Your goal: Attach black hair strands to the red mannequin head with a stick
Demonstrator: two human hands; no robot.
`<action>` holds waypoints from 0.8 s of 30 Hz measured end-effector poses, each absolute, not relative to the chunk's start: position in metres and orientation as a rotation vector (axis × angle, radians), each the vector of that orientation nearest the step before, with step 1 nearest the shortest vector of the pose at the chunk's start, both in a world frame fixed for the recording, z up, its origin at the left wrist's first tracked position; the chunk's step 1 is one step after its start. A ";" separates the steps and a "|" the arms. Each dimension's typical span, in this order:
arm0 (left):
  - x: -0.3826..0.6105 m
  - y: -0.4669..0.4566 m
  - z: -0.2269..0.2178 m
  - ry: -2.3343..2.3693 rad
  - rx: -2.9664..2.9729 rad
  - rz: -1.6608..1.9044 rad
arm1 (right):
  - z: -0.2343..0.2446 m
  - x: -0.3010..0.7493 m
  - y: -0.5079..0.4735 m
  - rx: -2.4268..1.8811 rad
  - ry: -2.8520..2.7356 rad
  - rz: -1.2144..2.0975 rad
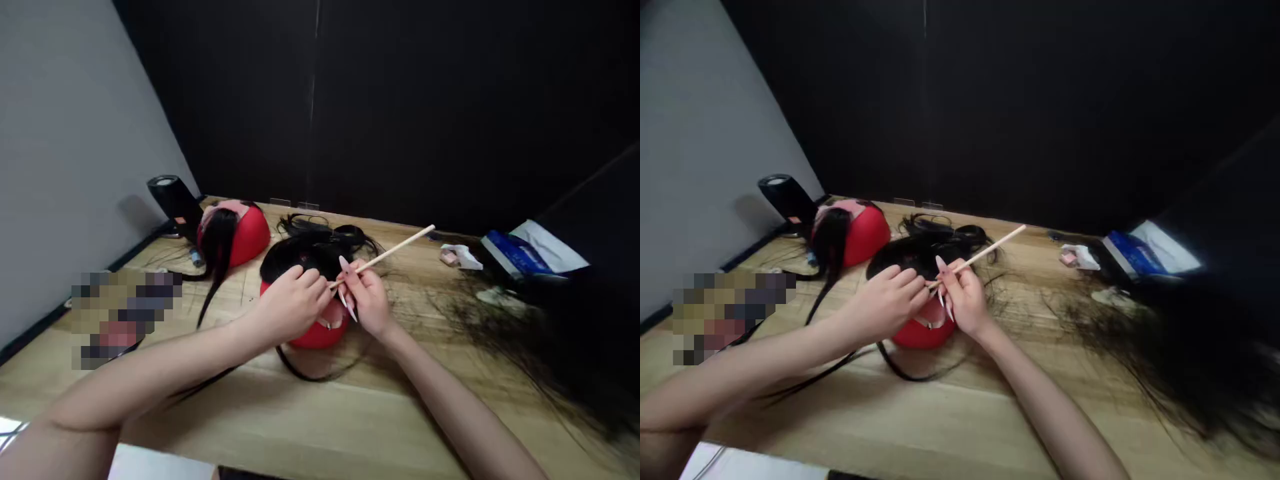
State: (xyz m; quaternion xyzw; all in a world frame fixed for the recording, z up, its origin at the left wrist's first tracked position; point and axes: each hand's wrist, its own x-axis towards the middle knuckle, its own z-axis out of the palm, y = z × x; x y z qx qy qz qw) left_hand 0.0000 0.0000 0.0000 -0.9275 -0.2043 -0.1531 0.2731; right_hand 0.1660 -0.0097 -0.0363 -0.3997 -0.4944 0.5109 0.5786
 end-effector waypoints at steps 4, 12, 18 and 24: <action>0.003 -0.001 0.000 -0.557 -2.475 -0.379 | -0.034 0.169 -0.007 -0.937 -1.150 1.189; 0.002 -0.006 0.004 -0.646 -2.508 -0.212 | -0.031 0.168 -0.006 -0.925 -1.134 1.208; 0.011 -0.008 0.014 -0.733 -2.583 -0.007 | -0.032 0.168 -0.006 -0.917 -1.122 1.217; 0.016 -0.011 0.016 -0.723 -2.550 0.020 | -0.034 0.169 -0.004 -0.905 -1.093 1.238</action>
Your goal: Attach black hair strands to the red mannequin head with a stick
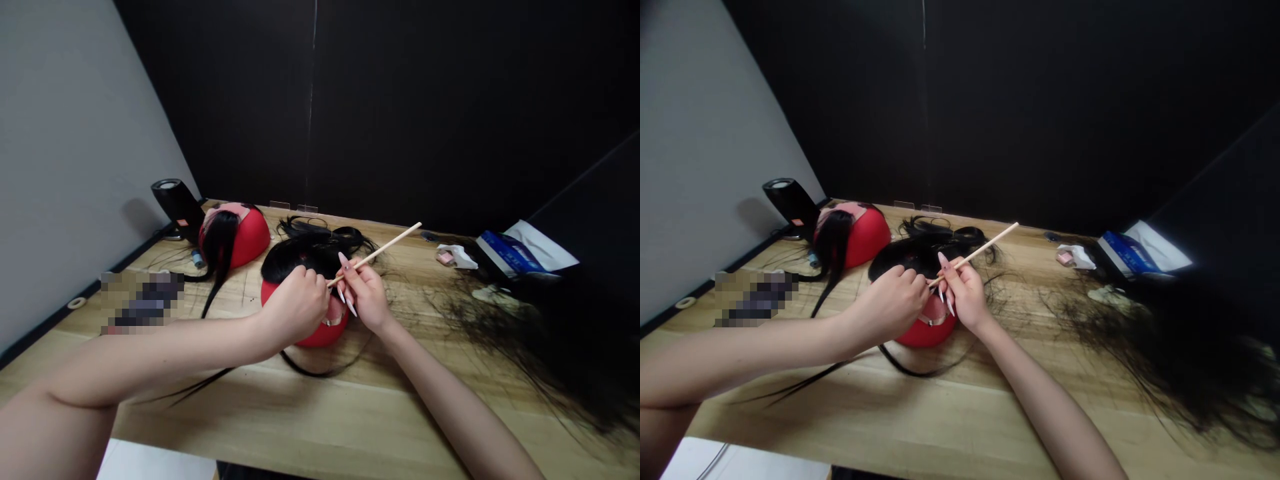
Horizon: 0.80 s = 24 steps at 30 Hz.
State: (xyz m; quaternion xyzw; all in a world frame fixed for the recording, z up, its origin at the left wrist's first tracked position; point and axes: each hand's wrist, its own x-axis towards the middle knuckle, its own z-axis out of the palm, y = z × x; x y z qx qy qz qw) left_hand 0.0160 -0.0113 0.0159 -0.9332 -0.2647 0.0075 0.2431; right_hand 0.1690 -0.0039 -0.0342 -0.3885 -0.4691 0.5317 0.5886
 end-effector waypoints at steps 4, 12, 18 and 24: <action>0.014 -0.019 0.012 -0.626 -2.504 0.038 | -0.037 0.170 -0.002 -0.895 -1.075 1.252; -0.012 -0.042 -0.002 -0.436 -2.411 -0.167 | -0.040 0.171 -0.001 -0.886 -1.061 1.266; -0.008 -0.025 0.002 -0.567 -2.438 -0.380 | -0.042 0.170 -0.001 -0.889 -1.051 1.260; 0.003 -0.005 0.005 -0.590 -2.469 -0.358 | -0.043 0.170 -0.001 -0.889 -1.052 1.248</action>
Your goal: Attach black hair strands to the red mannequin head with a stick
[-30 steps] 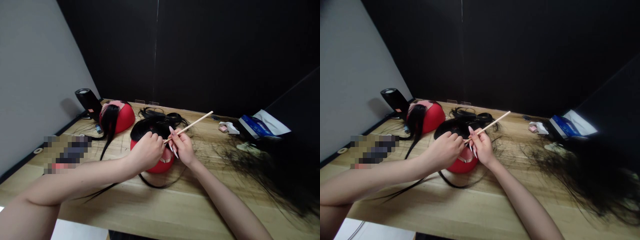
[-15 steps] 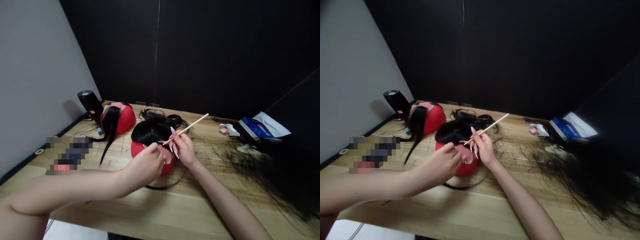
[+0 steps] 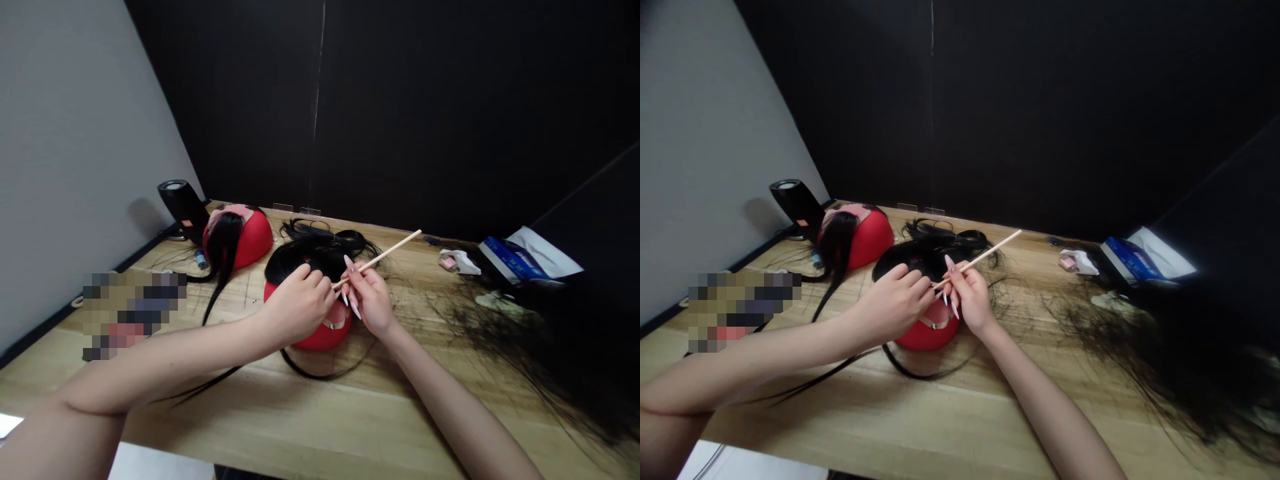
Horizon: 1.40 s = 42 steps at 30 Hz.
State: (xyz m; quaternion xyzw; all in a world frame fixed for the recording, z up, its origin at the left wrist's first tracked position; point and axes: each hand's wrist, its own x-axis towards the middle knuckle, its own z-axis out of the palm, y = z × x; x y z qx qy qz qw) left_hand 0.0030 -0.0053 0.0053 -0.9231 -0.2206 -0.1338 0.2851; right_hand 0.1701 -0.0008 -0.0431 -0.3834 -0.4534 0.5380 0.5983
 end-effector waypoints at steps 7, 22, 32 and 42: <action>0.008 -0.009 0.010 -0.719 -2.563 -0.156 | -0.042 0.171 -0.001 -0.879 -1.063 1.260; 0.018 -0.011 0.016 -0.722 -2.672 0.067 | -0.041 0.173 0.000 -0.867 -1.059 1.282; -0.008 -0.034 -0.002 -0.377 -2.437 -0.163 | -0.041 0.173 0.000 -0.891 -1.057 1.283; -0.009 -0.011 -0.011 -0.056 -2.879 -0.568 | -0.041 0.173 -0.001 -0.894 -1.065 1.260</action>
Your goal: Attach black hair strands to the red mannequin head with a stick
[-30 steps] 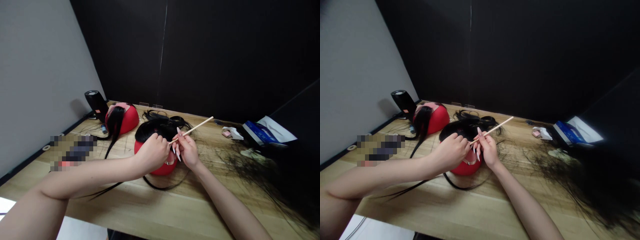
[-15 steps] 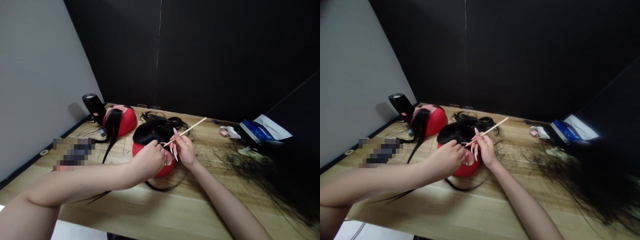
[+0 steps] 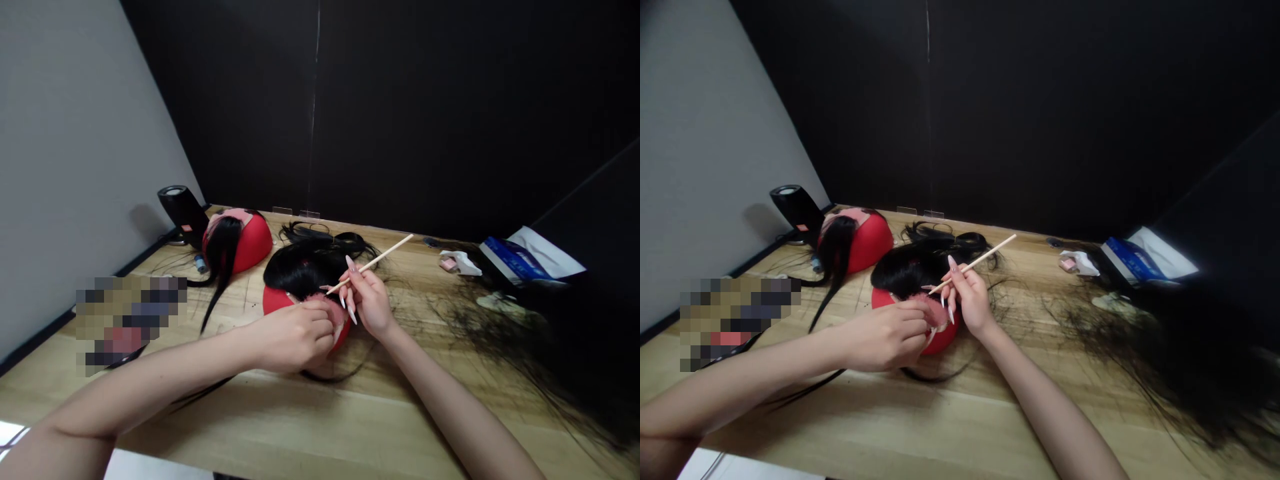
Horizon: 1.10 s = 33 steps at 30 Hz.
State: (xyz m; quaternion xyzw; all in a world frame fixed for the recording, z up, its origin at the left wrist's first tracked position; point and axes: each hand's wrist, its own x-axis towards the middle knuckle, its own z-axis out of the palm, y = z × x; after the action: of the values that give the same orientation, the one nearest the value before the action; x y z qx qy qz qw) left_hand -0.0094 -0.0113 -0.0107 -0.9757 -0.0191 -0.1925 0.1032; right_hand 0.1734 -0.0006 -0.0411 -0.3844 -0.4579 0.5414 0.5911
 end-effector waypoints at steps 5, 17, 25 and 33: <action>-0.009 -0.012 -0.014 -0.188 -3.028 -0.619 | -0.041 0.174 -0.001 -0.906 -1.108 1.238; -0.002 -0.014 -0.021 -0.173 -2.968 -0.869 | -0.040 0.174 -0.004 -0.939 -1.197 1.129; -0.003 -0.014 -0.025 -0.171 -2.957 -0.851 | -0.039 0.172 -0.006 -0.977 -1.240 1.046; -0.001 -0.012 -0.026 -0.137 -2.978 -0.899 | -0.040 0.171 -0.008 -0.970 -1.278 1.016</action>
State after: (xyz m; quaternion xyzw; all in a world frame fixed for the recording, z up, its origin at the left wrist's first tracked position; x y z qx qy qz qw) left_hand -0.0007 -0.0119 -0.0256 -0.9563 -0.0439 -0.2888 0.0142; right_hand 0.1707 -0.0082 -0.0399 -0.4152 -0.5472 0.4351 0.5822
